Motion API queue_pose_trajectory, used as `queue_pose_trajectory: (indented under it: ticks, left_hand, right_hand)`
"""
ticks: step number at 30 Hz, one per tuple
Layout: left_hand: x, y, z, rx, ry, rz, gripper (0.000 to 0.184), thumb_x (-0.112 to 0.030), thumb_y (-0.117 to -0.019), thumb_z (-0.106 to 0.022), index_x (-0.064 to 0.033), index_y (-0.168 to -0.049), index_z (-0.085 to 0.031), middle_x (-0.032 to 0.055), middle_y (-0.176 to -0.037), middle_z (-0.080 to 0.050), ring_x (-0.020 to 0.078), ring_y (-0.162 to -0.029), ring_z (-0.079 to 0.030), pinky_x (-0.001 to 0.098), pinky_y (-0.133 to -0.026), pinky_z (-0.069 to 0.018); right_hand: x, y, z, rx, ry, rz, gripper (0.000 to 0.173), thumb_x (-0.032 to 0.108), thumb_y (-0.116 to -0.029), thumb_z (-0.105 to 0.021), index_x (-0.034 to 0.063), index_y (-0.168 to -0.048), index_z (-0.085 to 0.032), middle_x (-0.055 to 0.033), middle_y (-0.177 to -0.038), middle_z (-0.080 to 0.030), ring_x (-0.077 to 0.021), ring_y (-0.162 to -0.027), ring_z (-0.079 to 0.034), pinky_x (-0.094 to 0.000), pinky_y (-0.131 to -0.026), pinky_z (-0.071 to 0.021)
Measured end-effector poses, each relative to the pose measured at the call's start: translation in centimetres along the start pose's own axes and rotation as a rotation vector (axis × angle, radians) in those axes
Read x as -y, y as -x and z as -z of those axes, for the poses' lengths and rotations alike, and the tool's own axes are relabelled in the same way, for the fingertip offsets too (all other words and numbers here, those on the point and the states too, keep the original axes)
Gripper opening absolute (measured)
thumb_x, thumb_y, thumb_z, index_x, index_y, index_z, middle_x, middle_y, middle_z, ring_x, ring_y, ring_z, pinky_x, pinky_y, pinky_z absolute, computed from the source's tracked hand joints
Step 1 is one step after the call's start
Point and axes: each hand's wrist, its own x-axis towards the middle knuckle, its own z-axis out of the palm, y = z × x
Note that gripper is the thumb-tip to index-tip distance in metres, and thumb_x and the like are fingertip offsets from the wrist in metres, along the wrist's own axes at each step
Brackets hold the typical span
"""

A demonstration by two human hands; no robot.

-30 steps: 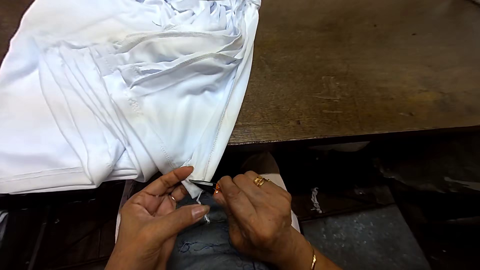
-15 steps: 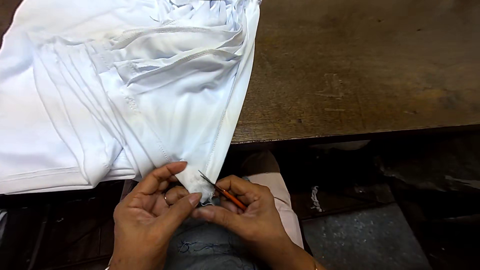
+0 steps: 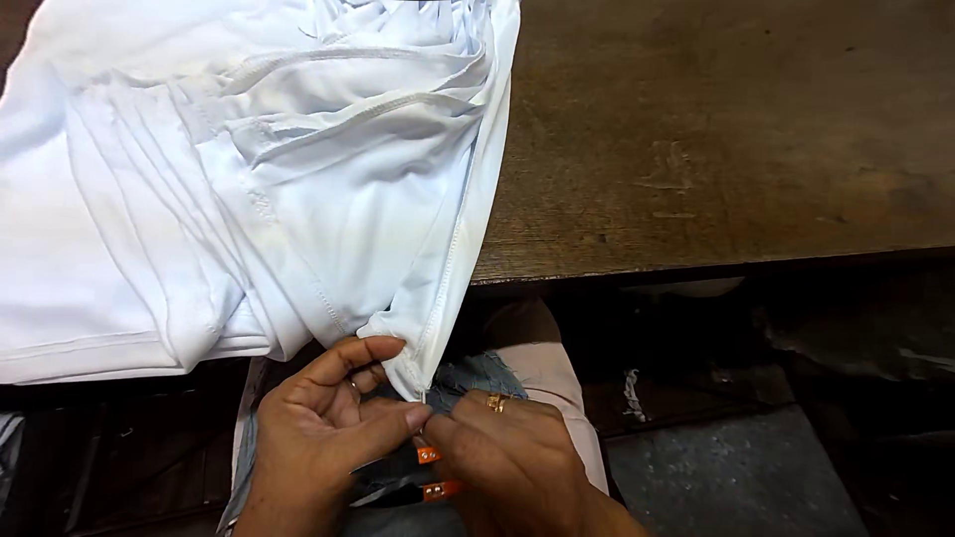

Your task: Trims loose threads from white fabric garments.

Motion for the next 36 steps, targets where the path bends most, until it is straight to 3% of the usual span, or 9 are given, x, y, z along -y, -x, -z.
queue_pose_trajectory:
  ticks: [3, 4, 11, 25, 28, 30, 32, 34, 36]
  left_hand:
    - [-0.2, 0.1, 0.2, -0.017, 0.057, 0.007, 0.053, -0.003, -0.0707, -0.087, -0.0012, -0.121, -0.07, 0.0186, -0.106, -0.072, 0.0219, -0.081, -0.074, 0.032, -0.069, -0.065]
    - [-0.4, 0.2, 0.2, -0.026, 0.08, 0.014, 0.054, -0.004, -0.0706, -0.088, -0.0005, -0.122, -0.07, 0.0203, -0.109, -0.072, 0.0239, -0.087, -0.075, 0.0338, -0.072, -0.0654]
    - [-0.7, 0.5, -0.2, -0.057, 0.15, 0.051, 0.059, -0.002, -0.0686, -0.088, 0.0001, -0.125, -0.069, 0.0223, -0.116, -0.07, 0.0249, -0.099, -0.073, 0.0341, -0.078, -0.0643]
    - [-0.5, 0.8, -0.3, -0.069, 0.129, 0.089, 0.064, -0.001, -0.0647, -0.088, 0.001, -0.125, -0.068, 0.0214, -0.114, -0.07, 0.025, -0.097, -0.073, 0.035, -0.075, -0.0649]
    - [-0.8, 0.8, -0.1, -0.052, 0.121, 0.059, 0.066, -0.001, -0.0652, -0.088, 0.0004, -0.128, -0.066, 0.0222, -0.118, -0.069, 0.0279, -0.098, -0.074, 0.0373, -0.075, -0.0657]
    - [-1.2, 0.9, 0.3, -0.039, 0.098, 0.032, 0.07, -0.001, -0.065, -0.088, -0.0016, -0.131, -0.065, 0.0219, -0.123, -0.067, 0.0288, -0.097, -0.074, 0.0372, -0.071, -0.066]
    - [-1.4, 0.9, 0.7, -0.018, 0.092, 0.008, 0.075, 0.0, -0.0646, -0.088, -0.002, -0.135, -0.063, 0.0228, -0.129, -0.064, 0.0303, -0.092, -0.075, 0.0376, -0.066, -0.0663]
    - [-1.8, 1.0, 1.1, 0.026, 0.104, -0.001, 0.075, -0.001, -0.0685, -0.087, -0.0024, -0.138, -0.06, 0.0219, -0.133, -0.061, 0.0274, -0.085, -0.075, 0.0362, -0.06, -0.0661]
    - [-2.2, 1.1, 1.1, 0.062, 0.139, -0.009, 0.066, 0.001, -0.0768, -0.079, -0.0007, -0.139, -0.058, 0.022, -0.128, -0.064, 0.019, -0.065, -0.07, 0.0298, -0.049, -0.0611]
  right_hand:
    - [-0.1, 0.6, 0.8, -0.004, 0.037, -0.152, 0.042, 0.044, -0.1067, -0.047, 0.0078, -0.108, -0.069, -0.0023, -0.08, -0.065, -0.0105, -0.072, -0.061, -0.0258, -0.061, -0.0505]
    - [-0.3, 0.8, 1.1, -0.02, 0.107, -0.189, 0.047, 0.046, -0.108, -0.041, 0.0082, -0.113, -0.069, -0.0019, -0.081, -0.063, -0.0105, -0.071, -0.059, -0.0264, -0.06, -0.0487]
    - [-0.9, 1.9, 0.9, -0.105, 0.385, -0.133, 0.037, 0.035, -0.106, -0.049, 0.0059, -0.118, -0.069, -0.0048, -0.081, -0.062, -0.0159, -0.072, -0.057, -0.0287, -0.06, -0.0458]
    - [-1.5, -0.2, -0.2, -0.134, 0.455, -0.105, 0.025, 0.021, -0.1028, -0.055, 0.0043, -0.095, -0.071, -0.0038, -0.073, -0.06, -0.0164, -0.063, -0.057, -0.0299, -0.052, -0.0431]
    - [-2.7, -0.4, 0.0, -0.17, 0.25, -0.162, 0.027, 0.018, -0.1049, -0.051, 0.0022, -0.096, -0.071, -0.0038, -0.077, -0.064, -0.0128, -0.068, -0.061, -0.0271, -0.057, -0.0488]
    - [-2.8, -0.4, 0.1, -0.207, -0.025, -0.271, 0.031, 0.021, -0.1104, -0.043, 0.0027, -0.105, -0.068, -0.0013, -0.082, -0.063, -0.0058, -0.071, -0.059, -0.021, -0.062, -0.0504]
    - [-2.7, -0.2, 0.1, -0.236, -0.263, -0.386, 0.032, 0.029, -0.1117, -0.04, 0.0072, -0.114, -0.065, 0.0025, -0.079, -0.056, -0.0023, -0.062, -0.049, -0.0181, -0.054, -0.0433]
    - [-2.5, -0.1, -0.2, -0.209, -0.314, -0.389, 0.026, 0.034, -0.1053, -0.056, 0.0108, -0.115, -0.062, 0.0051, -0.081, -0.056, 0.0002, -0.063, -0.05, -0.0162, -0.054, -0.0442]
    - [-2.2, -0.1, -1.1, -0.19, -0.289, -0.324, 0.033, 0.029, -0.09, -0.077, 0.0094, -0.112, -0.061, 0.0028, -0.087, -0.061, -0.0014, -0.071, -0.057, -0.018, -0.059, -0.05]
